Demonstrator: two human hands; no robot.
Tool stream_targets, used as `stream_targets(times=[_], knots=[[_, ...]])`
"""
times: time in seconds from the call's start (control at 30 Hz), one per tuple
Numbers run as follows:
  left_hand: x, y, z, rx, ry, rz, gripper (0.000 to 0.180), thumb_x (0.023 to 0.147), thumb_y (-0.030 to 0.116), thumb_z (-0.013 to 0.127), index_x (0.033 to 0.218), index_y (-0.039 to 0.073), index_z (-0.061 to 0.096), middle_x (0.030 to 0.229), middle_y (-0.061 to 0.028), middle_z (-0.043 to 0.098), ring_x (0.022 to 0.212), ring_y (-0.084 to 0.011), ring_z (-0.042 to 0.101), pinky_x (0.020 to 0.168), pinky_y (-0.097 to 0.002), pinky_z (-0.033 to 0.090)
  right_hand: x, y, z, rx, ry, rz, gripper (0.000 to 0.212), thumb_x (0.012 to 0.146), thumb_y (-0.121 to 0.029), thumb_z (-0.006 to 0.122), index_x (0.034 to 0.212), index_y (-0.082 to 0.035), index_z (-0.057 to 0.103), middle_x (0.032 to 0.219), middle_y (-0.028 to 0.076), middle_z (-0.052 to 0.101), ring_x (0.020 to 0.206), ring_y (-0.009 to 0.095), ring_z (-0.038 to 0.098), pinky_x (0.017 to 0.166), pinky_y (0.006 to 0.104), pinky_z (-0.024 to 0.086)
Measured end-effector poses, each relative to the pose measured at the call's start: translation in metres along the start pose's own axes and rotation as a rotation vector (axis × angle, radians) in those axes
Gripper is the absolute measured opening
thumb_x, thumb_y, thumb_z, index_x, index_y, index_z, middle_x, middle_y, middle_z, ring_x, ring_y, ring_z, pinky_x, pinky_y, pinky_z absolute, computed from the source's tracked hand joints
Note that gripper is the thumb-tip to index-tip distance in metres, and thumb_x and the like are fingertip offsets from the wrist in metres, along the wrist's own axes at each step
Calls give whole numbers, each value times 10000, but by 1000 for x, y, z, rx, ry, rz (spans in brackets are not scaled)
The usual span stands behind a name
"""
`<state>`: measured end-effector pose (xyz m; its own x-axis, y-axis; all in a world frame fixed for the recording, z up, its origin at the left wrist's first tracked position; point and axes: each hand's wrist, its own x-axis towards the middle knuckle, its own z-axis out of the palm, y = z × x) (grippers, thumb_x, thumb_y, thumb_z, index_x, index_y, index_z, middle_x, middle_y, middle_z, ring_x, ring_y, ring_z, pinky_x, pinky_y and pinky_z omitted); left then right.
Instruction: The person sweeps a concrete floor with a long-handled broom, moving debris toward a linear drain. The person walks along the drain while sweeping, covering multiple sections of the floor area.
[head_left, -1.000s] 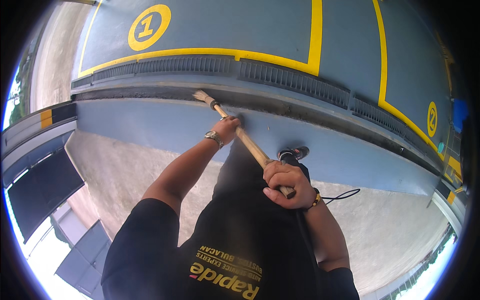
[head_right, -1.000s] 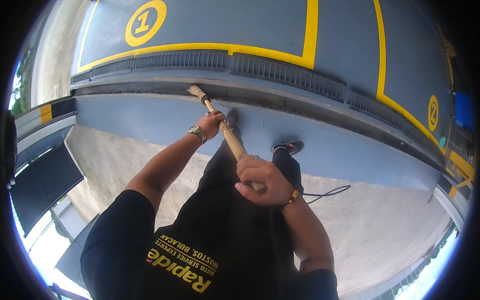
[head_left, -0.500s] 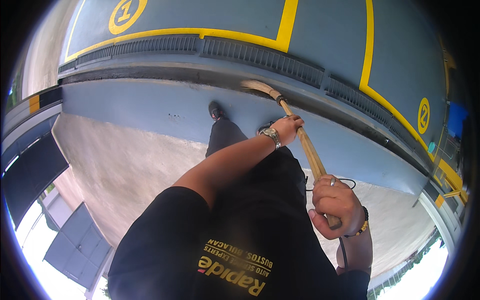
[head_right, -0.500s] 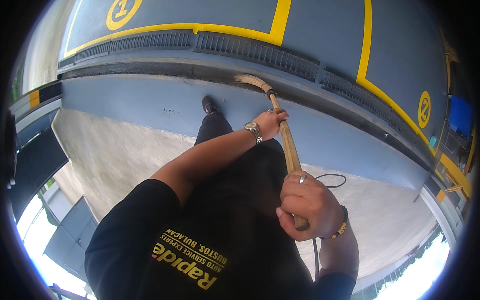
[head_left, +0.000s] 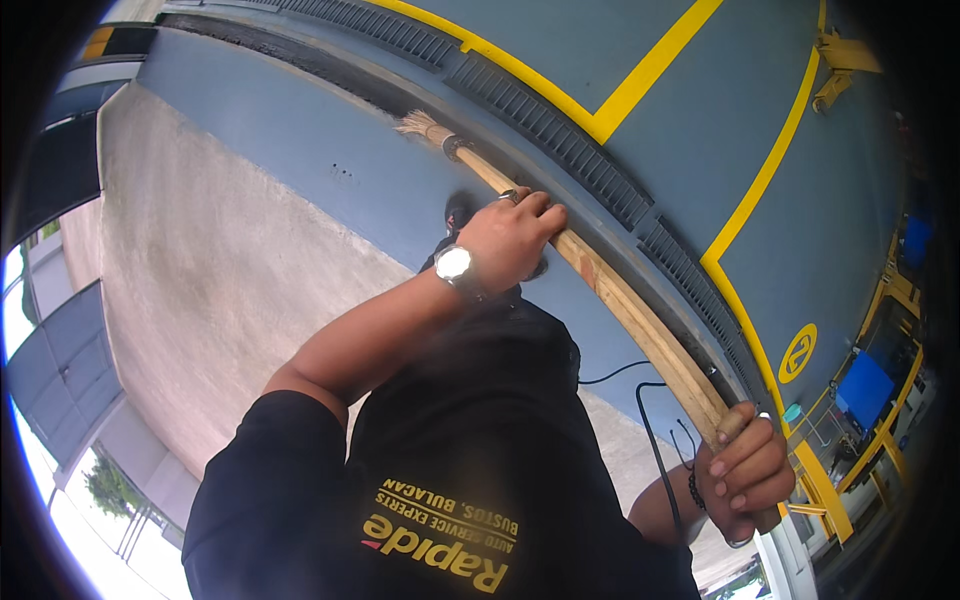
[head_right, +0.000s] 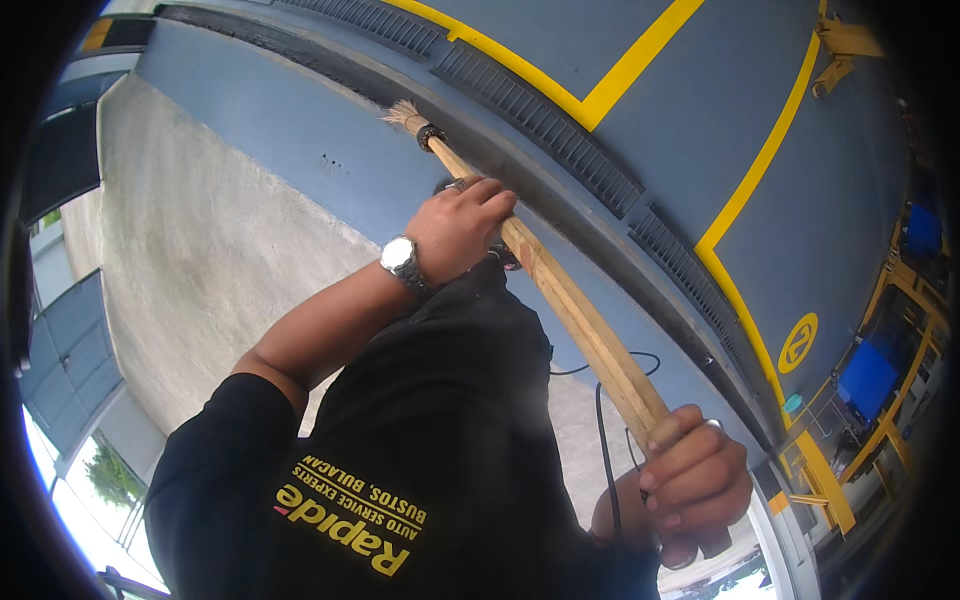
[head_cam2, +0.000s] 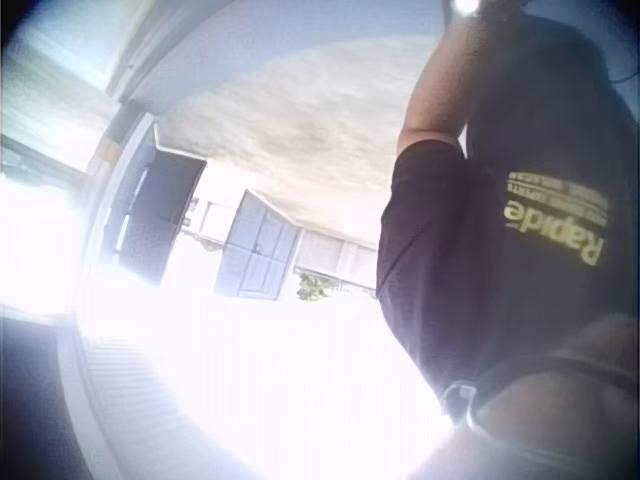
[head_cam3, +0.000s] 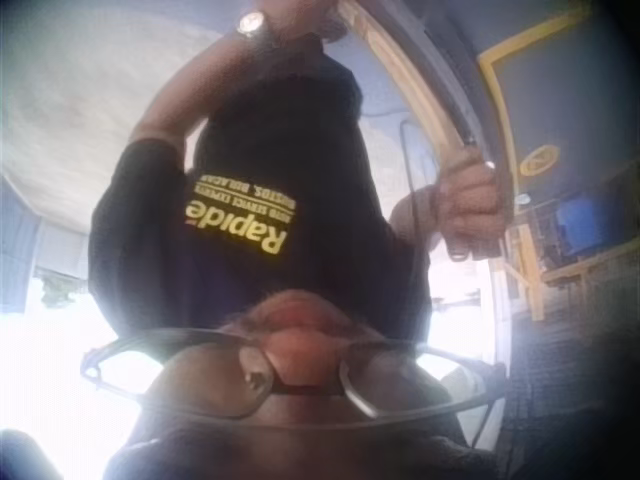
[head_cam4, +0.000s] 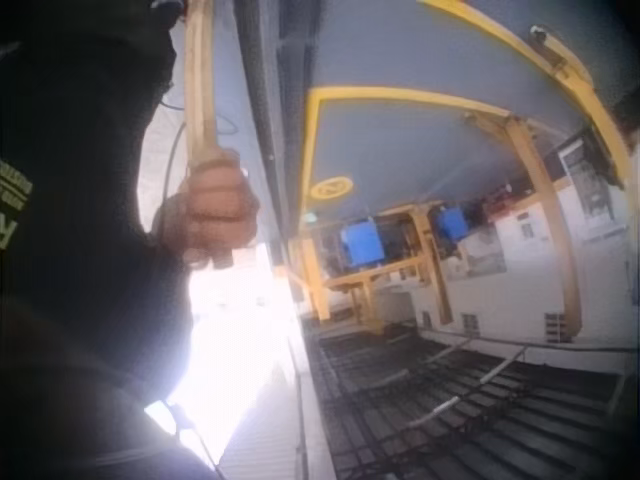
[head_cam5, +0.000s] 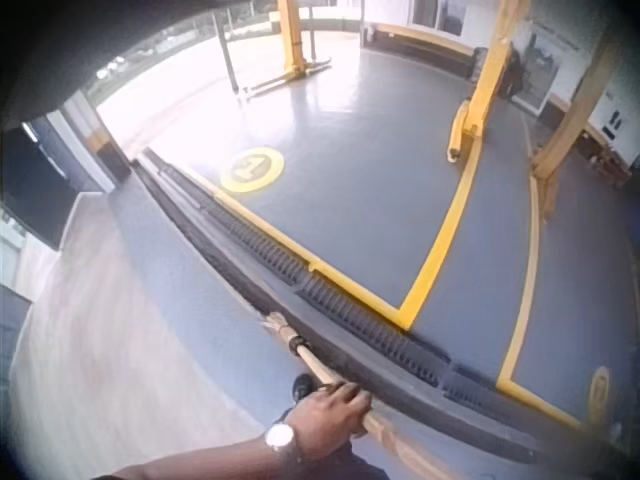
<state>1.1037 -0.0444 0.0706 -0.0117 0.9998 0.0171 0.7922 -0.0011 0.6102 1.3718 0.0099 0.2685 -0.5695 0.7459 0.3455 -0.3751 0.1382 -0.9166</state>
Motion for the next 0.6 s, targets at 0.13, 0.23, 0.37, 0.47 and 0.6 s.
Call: stream_targets(times=[0.13, 0.23, 0.37, 0.47, 0.6], knots=[[-14, -93, 18, -41, 230, -274, 315, 839, 0, 601, 1139, 89, 635, 1236, -99, 637, 1135, -315, 626, 907, -415, 547, 40, 93, 41, -13, -172, 106, 255, 812, -239, 745, 689, -104, 568, 710, 39, 606, 706, 217, 622, 800, 460, 509], [-15, -156, 51, -77, 308, -365, 378, 841, -29, 571, 1192, 98, 633, 1298, -106, 613, 1169, -338, 609, 971, -426, 522, 45, 140, 64, -107, -350, 137, 166, 733, -106, 694, 666, -63, 549, 721, 72, 592, 708, 244, 620, 842, 476, 515], [-12, -159, 95, -194, 164, -429, 407, 860, -25, 559, 1251, 80, 595, 1365, -133, 559, 1191, -360, 596, 1014, -430, 500, 30, 167, 65, -239, -554, 88, 133, 684, -28, 658, 643, -33, 531, 713, 94, 572, 687, 274, 606, 819, 457, 516], [-11, -123, 137, -262, 3, -459, 376, 871, -11, 567, 1239, 64, 587, 1357, -156, 552, 1195, -353, 598, 1015, -424, 501, 22, 151, 40, -279, -637, 142, 138, 667, -12, 643, 622, -31, 514, 684, 101, 554, 657, 279, 592, 758, 432, 511], [-3, -48, 187, -313, -35, -433, 336, 858, 3, 585, 1186, 74, 607, 1314, -145, 586, 1164, -346, 618, 989, -409, 519, 20, 115, -5, -289, -779, 179, 138, 634, -4, 624, 606, -42, 494, 641, 101, 530, 614, 277, 567, 715, 407, 496]])
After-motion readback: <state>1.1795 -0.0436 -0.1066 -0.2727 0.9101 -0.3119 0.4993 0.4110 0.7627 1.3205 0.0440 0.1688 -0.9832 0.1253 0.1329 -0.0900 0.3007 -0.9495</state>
